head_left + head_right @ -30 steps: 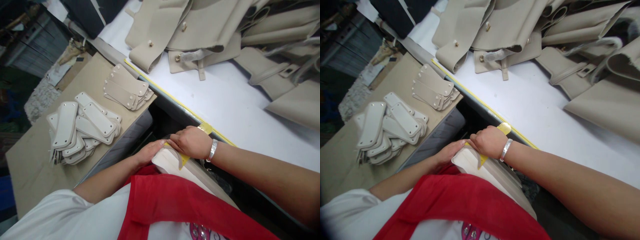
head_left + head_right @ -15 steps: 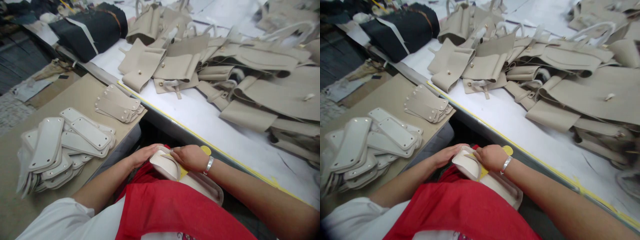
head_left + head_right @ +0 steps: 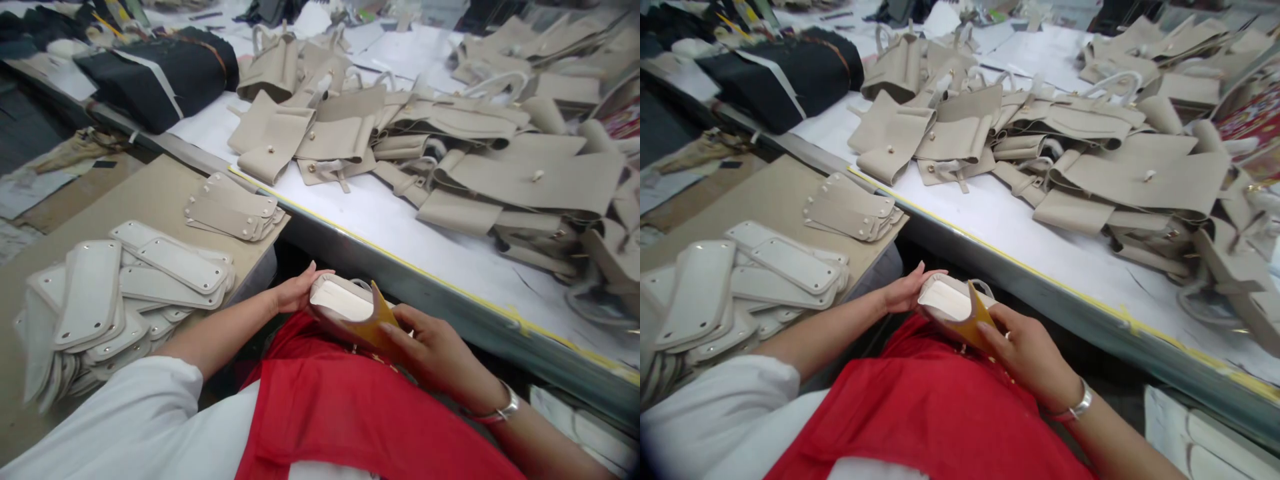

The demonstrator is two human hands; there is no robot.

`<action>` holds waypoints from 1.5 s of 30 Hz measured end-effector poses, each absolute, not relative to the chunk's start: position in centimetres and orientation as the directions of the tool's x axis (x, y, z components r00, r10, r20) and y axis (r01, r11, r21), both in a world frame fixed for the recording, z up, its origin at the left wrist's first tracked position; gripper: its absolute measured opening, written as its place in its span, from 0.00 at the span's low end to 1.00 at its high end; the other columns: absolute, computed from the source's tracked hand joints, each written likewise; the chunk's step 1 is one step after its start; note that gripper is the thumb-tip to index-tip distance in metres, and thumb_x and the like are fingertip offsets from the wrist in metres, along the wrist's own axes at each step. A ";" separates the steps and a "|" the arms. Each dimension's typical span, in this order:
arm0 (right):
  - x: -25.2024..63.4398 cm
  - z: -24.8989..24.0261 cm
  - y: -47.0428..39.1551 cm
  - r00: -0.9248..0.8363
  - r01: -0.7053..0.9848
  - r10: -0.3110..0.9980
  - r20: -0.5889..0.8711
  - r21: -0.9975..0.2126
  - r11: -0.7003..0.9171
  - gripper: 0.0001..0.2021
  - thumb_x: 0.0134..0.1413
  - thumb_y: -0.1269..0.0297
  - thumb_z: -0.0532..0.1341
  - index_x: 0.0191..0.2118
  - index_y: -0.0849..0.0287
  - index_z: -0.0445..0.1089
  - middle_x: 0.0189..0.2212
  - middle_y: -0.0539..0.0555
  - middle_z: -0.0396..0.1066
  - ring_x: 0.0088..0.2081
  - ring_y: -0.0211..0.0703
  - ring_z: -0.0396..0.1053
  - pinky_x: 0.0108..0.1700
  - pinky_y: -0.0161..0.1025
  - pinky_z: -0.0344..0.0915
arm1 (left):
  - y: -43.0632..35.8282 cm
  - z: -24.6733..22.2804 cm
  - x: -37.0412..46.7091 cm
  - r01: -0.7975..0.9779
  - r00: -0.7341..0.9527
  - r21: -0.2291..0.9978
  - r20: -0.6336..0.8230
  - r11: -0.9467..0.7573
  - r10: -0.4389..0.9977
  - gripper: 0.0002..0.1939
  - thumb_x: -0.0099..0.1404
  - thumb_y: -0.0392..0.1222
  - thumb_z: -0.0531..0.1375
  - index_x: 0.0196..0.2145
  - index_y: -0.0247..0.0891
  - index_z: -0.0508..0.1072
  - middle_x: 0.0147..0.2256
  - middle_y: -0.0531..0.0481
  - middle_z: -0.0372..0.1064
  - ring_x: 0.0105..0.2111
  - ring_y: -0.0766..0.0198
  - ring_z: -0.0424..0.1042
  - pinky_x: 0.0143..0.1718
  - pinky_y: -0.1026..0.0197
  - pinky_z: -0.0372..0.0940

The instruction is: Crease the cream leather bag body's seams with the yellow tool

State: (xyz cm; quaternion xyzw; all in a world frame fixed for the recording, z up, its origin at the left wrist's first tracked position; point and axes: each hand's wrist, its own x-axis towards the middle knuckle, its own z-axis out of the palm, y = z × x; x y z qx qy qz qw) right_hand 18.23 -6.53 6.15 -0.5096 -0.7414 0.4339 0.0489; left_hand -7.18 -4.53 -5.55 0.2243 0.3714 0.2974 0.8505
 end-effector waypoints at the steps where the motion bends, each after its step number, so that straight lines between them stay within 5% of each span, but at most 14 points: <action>1: 17.6 5.9 -7.2 -0.465 0.720 0.812 -0.352 -0.685 0.115 0.14 0.56 0.53 0.51 0.36 0.56 0.67 0.32 0.51 0.71 0.31 0.42 0.67 0.33 0.36 0.62 | -4.5 -5.8 -7.1 -0.355 0.540 0.604 -0.490 0.714 0.684 0.36 0.57 0.70 0.45 0.56 0.47 0.58 0.49 0.44 0.64 0.38 0.54 0.70 0.30 0.57 0.66; 12: 11.0 2.6 -10.2 -0.365 0.588 0.826 -0.430 -0.794 -0.154 0.11 0.52 0.56 0.55 0.33 0.60 0.64 0.28 0.52 0.70 0.29 0.40 0.67 0.29 0.34 0.63 | -6.0 -6.2 -6.8 -0.514 0.455 0.627 -0.379 0.585 0.806 0.36 0.60 0.69 0.41 0.53 0.40 0.62 0.39 0.44 0.70 0.36 0.57 0.71 0.31 0.61 0.65; 17: 9.1 1.3 -11.5 -0.268 0.396 0.762 -0.590 -0.788 -0.471 0.08 0.50 0.60 0.57 0.32 0.60 0.63 0.21 0.49 0.69 0.22 0.37 0.66 0.22 0.31 0.61 | -6.0 -7.0 -7.3 -0.541 0.524 0.582 -0.331 0.607 0.785 0.38 0.61 0.68 0.37 0.55 0.39 0.59 0.40 0.43 0.70 0.34 0.56 0.71 0.32 0.59 0.64; 21: 7.5 -0.3 -12.7 -0.236 0.199 0.768 -0.595 -0.804 -0.561 0.07 0.51 0.62 0.57 0.33 0.59 0.63 0.18 0.47 0.68 0.18 0.35 0.65 0.18 0.29 0.60 | -6.3 -7.7 -7.3 -0.613 0.512 0.532 -0.297 0.584 0.806 0.39 0.60 0.69 0.38 0.56 0.37 0.59 0.41 0.42 0.69 0.34 0.57 0.71 0.34 0.59 0.63; 31: 5.8 -1.3 -12.1 -0.304 -0.099 0.547 -0.780 -0.545 -0.833 0.05 0.54 0.70 0.56 0.38 0.61 0.63 0.28 0.54 0.74 0.26 0.38 0.73 0.28 0.32 0.70 | -6.3 -7.3 -7.0 -0.646 0.452 0.563 -0.261 0.515 0.853 0.38 0.55 0.68 0.52 0.51 0.33 0.65 0.47 0.39 0.67 0.50 0.50 0.64 0.52 0.53 0.56; 39: 7.4 -2.6 -11.4 -0.442 -0.233 0.480 -0.758 -0.420 -0.877 0.18 0.42 0.62 0.66 0.40 0.62 0.66 0.30 0.56 0.75 0.32 0.47 0.74 0.40 0.42 0.70 | -5.4 -7.2 -5.7 -0.519 0.324 0.706 -0.360 0.483 0.875 0.31 0.55 0.63 0.58 0.45 0.34 0.68 0.44 0.43 0.70 0.46 0.54 0.67 0.50 0.58 0.58; 45: 8.8 -3.9 -11.2 -0.498 -0.300 0.495 -0.712 -0.393 -0.869 0.17 0.41 0.59 0.66 0.39 0.60 0.68 0.34 0.56 0.75 0.36 0.48 0.74 0.42 0.41 0.70 | -4.7 -7.2 -4.8 -0.239 0.290 0.880 -0.340 0.411 0.895 0.34 0.61 0.65 0.46 0.44 0.30 0.69 0.37 0.41 0.71 0.37 0.58 0.70 0.38 0.61 0.62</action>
